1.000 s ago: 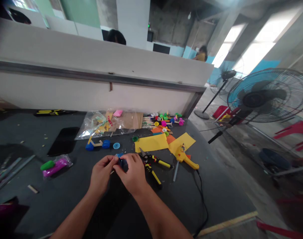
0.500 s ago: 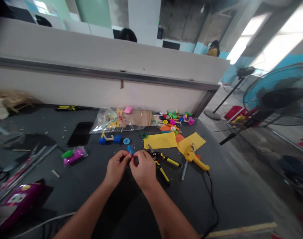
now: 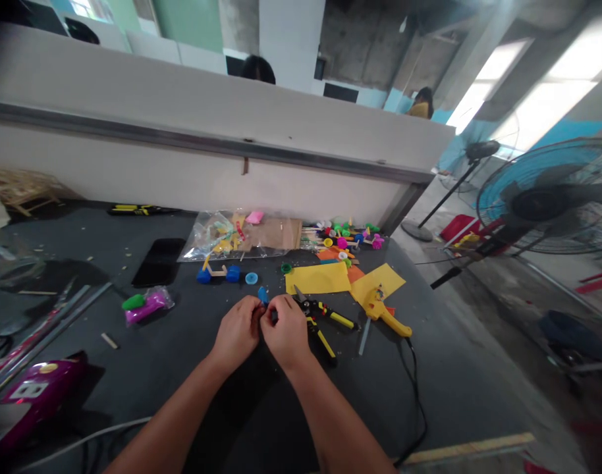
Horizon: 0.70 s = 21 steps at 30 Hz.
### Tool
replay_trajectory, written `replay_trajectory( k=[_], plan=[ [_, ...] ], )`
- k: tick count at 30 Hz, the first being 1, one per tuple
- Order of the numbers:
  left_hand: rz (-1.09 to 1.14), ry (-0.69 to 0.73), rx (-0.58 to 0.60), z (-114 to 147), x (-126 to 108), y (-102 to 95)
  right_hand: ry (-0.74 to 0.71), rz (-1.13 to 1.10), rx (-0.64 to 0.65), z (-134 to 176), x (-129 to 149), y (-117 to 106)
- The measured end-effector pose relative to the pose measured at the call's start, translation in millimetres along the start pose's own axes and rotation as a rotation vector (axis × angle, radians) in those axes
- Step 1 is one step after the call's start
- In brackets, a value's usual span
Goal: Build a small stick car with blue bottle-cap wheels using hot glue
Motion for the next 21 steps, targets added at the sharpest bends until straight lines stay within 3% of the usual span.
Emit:
replay_trajectory(
  k=[10,16,21],
  plan=[
    [0.013,-0.007,0.04,-1.9,-2.5,-0.9,0.002,-0.012,0.012,-2.1,-0.7,0.8],
    [0.204,-0.167,-0.056,-3.7,17.0,-9.9,-0.025,-0.026,0.095,-7.5,2.2,0.4],
    [0.464,-0.28,0.002,-6.6,27.4,-7.1,0.006,-0.047,0.144,-10.1,1.6,-1.5]
  ],
)
Point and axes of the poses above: each hand's wrist, its own z-axis away from the middle knuckle, its own y-axis out of the palm, x = y × z, the point moved 9 cm from there along -z, towards the middle knuckle, and after that the axes turned 2 degrees about -x, right-handed, at the moved point
